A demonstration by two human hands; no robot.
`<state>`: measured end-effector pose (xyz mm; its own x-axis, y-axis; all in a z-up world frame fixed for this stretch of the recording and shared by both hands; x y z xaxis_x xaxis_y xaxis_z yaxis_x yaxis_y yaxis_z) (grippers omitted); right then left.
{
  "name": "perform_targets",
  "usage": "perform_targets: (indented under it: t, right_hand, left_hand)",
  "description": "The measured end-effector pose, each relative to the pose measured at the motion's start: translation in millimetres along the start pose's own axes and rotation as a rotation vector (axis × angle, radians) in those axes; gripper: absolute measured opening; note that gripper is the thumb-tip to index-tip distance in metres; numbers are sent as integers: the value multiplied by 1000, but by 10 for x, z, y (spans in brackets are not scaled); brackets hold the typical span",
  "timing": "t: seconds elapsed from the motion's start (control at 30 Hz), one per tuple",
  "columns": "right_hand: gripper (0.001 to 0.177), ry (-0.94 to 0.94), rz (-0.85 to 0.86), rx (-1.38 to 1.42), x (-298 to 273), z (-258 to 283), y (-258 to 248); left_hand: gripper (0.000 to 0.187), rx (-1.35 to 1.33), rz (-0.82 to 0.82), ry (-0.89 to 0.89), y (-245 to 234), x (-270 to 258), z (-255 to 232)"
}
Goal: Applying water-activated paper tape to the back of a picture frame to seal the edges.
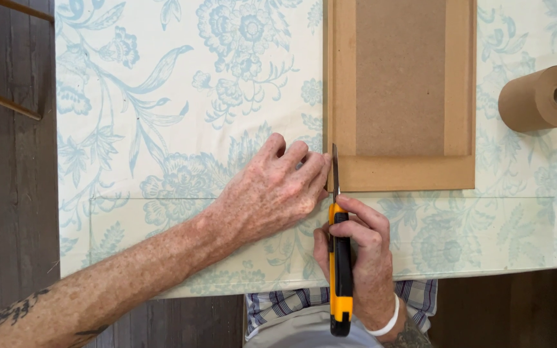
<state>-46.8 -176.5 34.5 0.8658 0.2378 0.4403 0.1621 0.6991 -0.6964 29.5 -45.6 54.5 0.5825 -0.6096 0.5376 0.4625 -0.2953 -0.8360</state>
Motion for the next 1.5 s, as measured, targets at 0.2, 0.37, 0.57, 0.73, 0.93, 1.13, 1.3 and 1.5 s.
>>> perform_targets:
  t: [0.2,0.37,0.57,0.73,0.93,1.13,1.3,1.5]
  right_hand:
    - [43,32,34,12,-67,40,-16]
    - [44,30,-5,4,-83,72,-60]
    - [42,41,3,17,-134,104,-93]
    - [43,58,4,59,-173,134,-123]
    - [41,85,23,62,-187,203,-168]
    - [37,153,35,106,-231,255,-250]
    - [33,233,59,69,-216,348,-344]
    - [32,178,73,66,-136,395,-368]
  left_hand:
    - [24,-16,-16,-18,-1,-6,-3]
    - [27,-12,-12,-21,-5,2,-3]
    - [28,-14,-9,-31,0,0,-4]
    - [26,-7,-14,-30,6,-14,-7]
    - [24,-28,-8,-34,12,-11,-2]
    - [29,-1,-18,-16,21,-27,-10]
    - [37,-8,20,-8,70,-49,-19]
    - [37,47,48,-26,80,-50,-30]
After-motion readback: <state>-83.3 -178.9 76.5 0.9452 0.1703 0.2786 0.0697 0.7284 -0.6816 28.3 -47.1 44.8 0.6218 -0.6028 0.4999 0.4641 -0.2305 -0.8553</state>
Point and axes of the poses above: each hand's wrist, its own x-axis towards the middle knuckle, its own y-axis out of the palm, z = x × y, the point moved 6 cm from there along x, towards the middle knuckle, and after that the axes turned 5 degrees about -y, right-handed, at the moved point
